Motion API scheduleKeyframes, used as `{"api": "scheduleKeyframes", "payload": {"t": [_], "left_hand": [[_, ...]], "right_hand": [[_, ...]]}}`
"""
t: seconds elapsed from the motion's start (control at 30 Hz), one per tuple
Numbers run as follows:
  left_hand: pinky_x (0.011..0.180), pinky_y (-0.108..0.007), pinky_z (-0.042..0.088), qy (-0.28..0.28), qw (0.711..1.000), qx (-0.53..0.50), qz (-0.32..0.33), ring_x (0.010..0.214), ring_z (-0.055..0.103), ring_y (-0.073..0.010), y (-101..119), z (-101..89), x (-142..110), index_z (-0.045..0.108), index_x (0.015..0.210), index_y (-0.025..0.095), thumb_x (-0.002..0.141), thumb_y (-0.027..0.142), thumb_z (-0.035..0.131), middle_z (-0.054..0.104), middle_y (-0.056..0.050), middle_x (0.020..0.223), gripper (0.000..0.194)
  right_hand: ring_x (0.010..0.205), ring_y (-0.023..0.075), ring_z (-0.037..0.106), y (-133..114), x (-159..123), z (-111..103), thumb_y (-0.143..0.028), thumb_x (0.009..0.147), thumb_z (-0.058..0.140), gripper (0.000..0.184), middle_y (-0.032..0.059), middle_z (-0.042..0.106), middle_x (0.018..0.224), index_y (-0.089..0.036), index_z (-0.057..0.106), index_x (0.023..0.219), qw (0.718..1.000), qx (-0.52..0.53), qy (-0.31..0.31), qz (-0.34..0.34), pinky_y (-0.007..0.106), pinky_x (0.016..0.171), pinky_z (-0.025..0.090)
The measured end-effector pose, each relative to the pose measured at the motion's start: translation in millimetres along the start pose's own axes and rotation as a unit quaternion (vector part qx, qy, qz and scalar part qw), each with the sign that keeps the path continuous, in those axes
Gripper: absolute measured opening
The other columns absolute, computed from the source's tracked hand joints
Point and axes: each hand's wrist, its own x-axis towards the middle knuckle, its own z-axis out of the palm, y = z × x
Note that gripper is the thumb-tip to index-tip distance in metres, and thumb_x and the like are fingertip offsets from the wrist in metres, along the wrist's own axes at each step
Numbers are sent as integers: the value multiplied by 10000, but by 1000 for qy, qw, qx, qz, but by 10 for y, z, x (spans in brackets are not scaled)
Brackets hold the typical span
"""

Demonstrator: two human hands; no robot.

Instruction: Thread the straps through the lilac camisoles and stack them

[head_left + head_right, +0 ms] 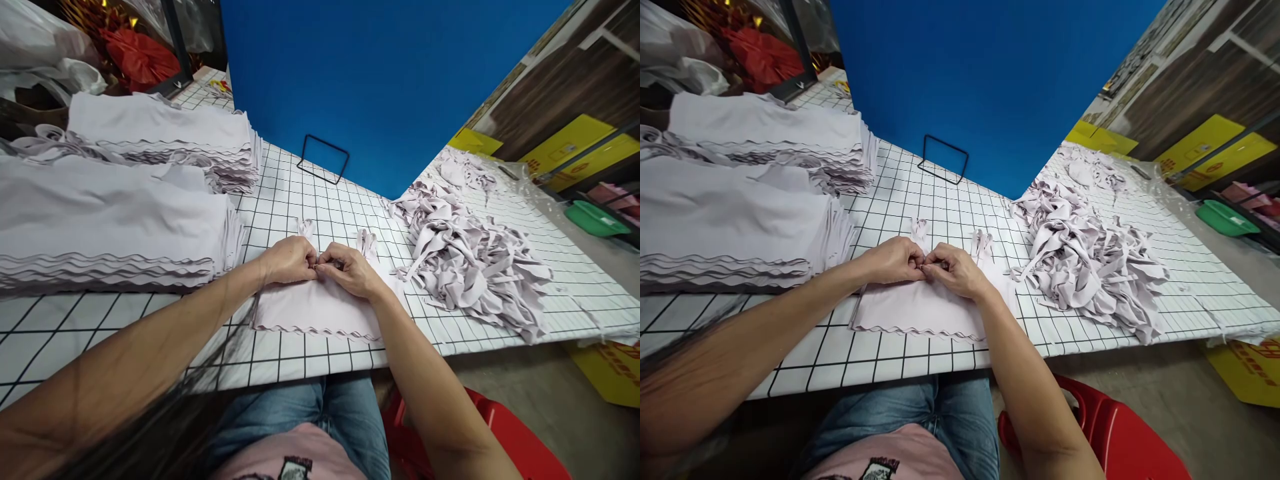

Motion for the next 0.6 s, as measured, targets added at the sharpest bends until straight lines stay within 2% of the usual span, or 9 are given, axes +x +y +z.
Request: {"api": "scheduleKeyframes", "payload": {"t": [0.2,0.33,0.5,0.6], "left_hand": [[504,-236,315,-14,1000,-2,-1,510,477,-105,25,-6,-3,669,622,170,678,351,667,585,24,546,189],[524,-241,330,-26,1000,1,6,528,494,-112,27,-10,4,662,637,173,694,333,653,591,23,565,169],[503,-255,309,-41,999,16,-1,529,504,-133,35,-19,15,621,618,175,702,353,654,579,13,554,199],[501,-255,310,-40,999,23,1,542,528,-141,34,-13,13,634,644,168,706,326,632,610,2,587,169]], "right_hand": [[799,145,554,-23,-29,-41,-218,906,568,88,21,583,864,-190,650,885,999,-37,-27,-23,287,737,442],[755,136,535,-69,7,-122,-199,935,519,141,32,571,888,-185,654,900,992,-93,-69,-42,277,690,427],[651,119,477,-160,161,-225,-166,936,498,194,27,566,843,-185,646,813,961,-199,-174,-84,280,620,359],[613,104,432,-181,205,-224,-119,916,502,222,14,585,828,-184,616,736,941,-249,-201,-111,298,637,323]]}}
